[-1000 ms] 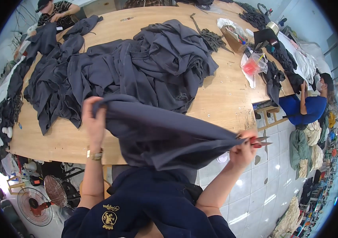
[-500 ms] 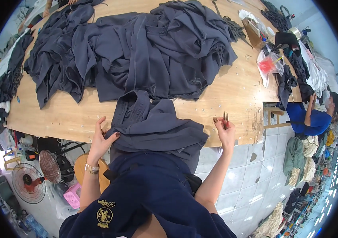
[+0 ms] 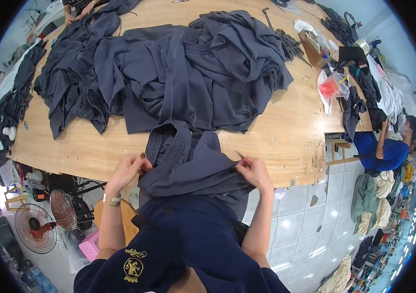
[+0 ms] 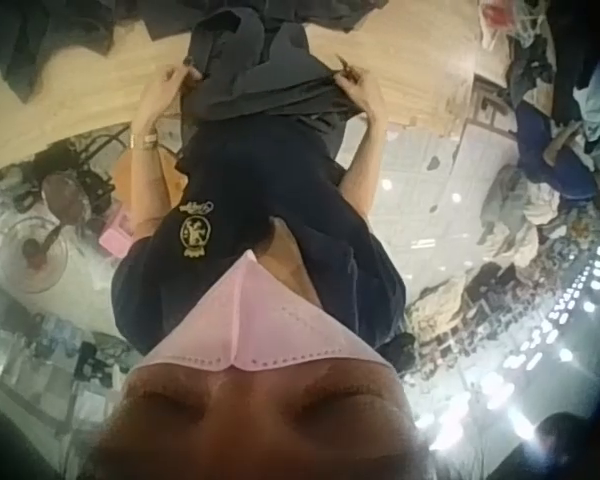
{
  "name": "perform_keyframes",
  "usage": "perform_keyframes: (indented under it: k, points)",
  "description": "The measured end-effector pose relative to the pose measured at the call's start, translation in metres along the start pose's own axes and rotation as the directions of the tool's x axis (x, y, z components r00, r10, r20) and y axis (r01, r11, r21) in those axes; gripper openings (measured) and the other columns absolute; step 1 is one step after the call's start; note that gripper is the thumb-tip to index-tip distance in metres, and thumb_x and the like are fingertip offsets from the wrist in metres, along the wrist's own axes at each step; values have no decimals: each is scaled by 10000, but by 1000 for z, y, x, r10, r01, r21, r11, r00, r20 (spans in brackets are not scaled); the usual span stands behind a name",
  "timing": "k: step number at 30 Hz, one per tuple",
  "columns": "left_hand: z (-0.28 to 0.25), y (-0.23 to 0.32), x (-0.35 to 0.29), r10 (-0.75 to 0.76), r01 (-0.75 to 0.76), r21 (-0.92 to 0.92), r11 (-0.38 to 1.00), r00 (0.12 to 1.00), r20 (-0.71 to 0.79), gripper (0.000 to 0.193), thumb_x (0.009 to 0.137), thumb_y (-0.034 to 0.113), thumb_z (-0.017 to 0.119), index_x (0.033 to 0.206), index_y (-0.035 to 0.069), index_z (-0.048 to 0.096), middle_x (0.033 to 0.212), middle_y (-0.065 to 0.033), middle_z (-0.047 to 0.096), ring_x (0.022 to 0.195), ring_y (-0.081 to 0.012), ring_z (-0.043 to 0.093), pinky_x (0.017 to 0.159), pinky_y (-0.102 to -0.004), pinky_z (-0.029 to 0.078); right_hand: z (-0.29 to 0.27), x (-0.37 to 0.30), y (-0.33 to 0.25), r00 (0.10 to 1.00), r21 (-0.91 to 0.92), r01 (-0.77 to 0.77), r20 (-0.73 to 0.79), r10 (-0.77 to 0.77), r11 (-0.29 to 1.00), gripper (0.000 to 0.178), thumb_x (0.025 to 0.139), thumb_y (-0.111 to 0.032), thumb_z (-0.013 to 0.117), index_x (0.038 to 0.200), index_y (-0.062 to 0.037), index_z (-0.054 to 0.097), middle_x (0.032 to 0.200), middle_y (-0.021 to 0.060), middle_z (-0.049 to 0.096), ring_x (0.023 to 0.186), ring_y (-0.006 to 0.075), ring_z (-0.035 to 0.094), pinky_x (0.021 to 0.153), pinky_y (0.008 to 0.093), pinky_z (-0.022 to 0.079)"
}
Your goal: Trim loose threads from finished grey garments using small scissors.
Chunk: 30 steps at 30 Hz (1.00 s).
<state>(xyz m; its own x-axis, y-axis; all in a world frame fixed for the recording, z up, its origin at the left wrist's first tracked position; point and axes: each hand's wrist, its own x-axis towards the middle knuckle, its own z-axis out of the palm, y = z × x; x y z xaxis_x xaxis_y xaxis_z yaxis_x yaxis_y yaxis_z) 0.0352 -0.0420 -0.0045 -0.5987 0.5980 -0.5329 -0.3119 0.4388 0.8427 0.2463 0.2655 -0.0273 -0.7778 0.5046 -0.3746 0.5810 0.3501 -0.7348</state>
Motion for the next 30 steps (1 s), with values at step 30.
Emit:
perform_keyframes:
  k: [30]
  points:
    - [29, 18, -24, 114, -294, 707, 643, 950, 291, 592, 639, 483, 723, 916, -29, 609, 779, -174, 618, 757, -318, 596, 687, -373, 459, -24, 4, -2, 982, 149, -30, -181, 57, 988, 133, 765, -95, 621, 700, 2, 557, 567, -32, 467, 541, 48, 391, 486, 224, 326]
